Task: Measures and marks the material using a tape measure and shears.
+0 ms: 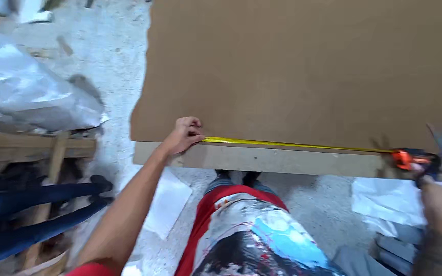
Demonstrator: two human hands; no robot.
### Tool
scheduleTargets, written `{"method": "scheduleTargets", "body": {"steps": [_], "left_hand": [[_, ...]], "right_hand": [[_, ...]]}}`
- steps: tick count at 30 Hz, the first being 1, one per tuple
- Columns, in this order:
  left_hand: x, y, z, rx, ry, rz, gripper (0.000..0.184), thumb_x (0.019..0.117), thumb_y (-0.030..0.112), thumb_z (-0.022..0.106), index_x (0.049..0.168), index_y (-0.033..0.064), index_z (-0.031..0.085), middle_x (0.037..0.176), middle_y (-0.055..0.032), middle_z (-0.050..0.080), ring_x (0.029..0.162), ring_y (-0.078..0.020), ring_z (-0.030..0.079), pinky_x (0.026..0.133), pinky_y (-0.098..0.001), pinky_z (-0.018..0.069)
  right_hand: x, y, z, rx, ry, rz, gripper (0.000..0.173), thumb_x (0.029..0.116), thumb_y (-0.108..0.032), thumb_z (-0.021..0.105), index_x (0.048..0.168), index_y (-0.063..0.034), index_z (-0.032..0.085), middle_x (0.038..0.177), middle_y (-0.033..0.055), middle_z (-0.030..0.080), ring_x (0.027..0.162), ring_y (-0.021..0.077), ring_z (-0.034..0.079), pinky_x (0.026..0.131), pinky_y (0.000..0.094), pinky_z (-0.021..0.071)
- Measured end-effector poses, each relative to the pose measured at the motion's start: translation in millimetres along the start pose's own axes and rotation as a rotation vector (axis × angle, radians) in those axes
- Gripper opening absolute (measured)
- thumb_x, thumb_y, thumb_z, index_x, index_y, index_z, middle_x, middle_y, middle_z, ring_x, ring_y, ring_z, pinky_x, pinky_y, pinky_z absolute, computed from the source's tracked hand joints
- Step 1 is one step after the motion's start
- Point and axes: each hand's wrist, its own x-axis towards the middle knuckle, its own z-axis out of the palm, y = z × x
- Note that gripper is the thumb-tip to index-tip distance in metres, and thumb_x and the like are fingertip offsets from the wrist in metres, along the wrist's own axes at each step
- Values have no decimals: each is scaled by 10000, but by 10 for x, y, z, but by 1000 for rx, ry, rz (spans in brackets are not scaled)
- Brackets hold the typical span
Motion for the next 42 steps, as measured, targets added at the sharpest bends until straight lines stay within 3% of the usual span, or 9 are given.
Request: {"method": "scheduleTargets", "body": {"steps": [1, 3, 5, 8, 10, 11, 14, 19, 42], "left_hand": [[1, 43, -14, -4, -16, -30, 216, 936, 374, 734, 944, 173, 814, 1365, -30, 603, 1384, -277, 435, 1184, -552, 320], [11, 56, -32, 12, -25, -59, 202, 927, 379, 737, 940, 196, 822, 1353, -25, 606, 1377, -301, 432, 1165, -578, 330], [21, 72, -28, 15, -24, -80, 178, 922, 366, 744, 937, 207, 825, 1350, -22, 604, 1370, -303, 434, 1154, -586, 337], [13, 143, -21, 21, -32, -112, 136, 925, 296, 757, 930, 180, 827, 1352, -39, 598, 1364, -311, 432, 1145, -588, 337], [14, 140, -20, 35, -38, -127, 135, 920, 295, 761, 926, 179, 828, 1356, -37, 591, 1356, -298, 437, 1124, -574, 363], [21, 133, -24, 46, -41, -130, 140, 920, 303, 757, 926, 183, 828, 1359, -31, 588, 1354, -291, 439, 1116, -567, 374], [35, 164, -44, 58, -59, -147, 138, 918, 295, 759, 923, 176, 828, 1360, -29, 587, 1346, -277, 446, 1108, -552, 381], [39, 167, -50, 69, -75, -177, 129, 918, 285, 762, 929, 174, 828, 1365, -33, 584, 1330, -268, 462, 1096, -551, 397], [59, 154, -66, 64, -80, -165, 103, 927, 257, 760, 936, 179, 825, 1344, -37, 593, 1310, -276, 474, 1081, -557, 400]], "right_hand": [[-182, -29, 53, 25, 27, 24, 649, 944, -270, 733, 1403, 106, 471, 1372, 326, 541, 1265, 404, 555, 1083, 545, 457], [-680, -200, 328, 198, -8, 112, 479, 987, -320, 679, 1257, 67, 601, 1151, 231, 661, 1035, 299, 646, 918, 499, 537], [-1228, -306, 641, 489, -201, 205, 395, 1000, -302, 658, 1207, 34, 637, 1047, 133, 717, 913, 217, 702, 829, 421, 602], [-1991, -443, 980, 809, -514, 351, 316, 971, -236, 691, 1114, 44, 660, 953, 140, 727, 841, 242, 719, 779, 427, 629], [-2289, -456, 1155, 900, -725, 395, 353, 987, -312, 668, 977, 40, 686, 789, 131, 688, 695, 220, 666, 664, 396, 590], [-2352, -458, 1226, 907, -844, 376, 437, 992, -420, 642, 928, 9, 689, 743, 96, 664, 657, 187, 638, 627, 362, 566], [-2309, -474, 1399, 859, -1065, 257, 582, 961, -625, 595, 873, -53, 664, 693, 52, 603, 606, 160, 580, 570, 339, 511], [-2104, -562, 1521, 791, -1067, 302, 574, 947, -623, 616, 875, -55, 645, 663, 51, 579, 582, 167, 564, 563, 335, 495], [-2091, -441, 1556, 673, -952, 376, 457, 969, -498, 665, 838, -63, 613, 627, 40, 527, 553, 162, 523, 544, 317, 460]]}}
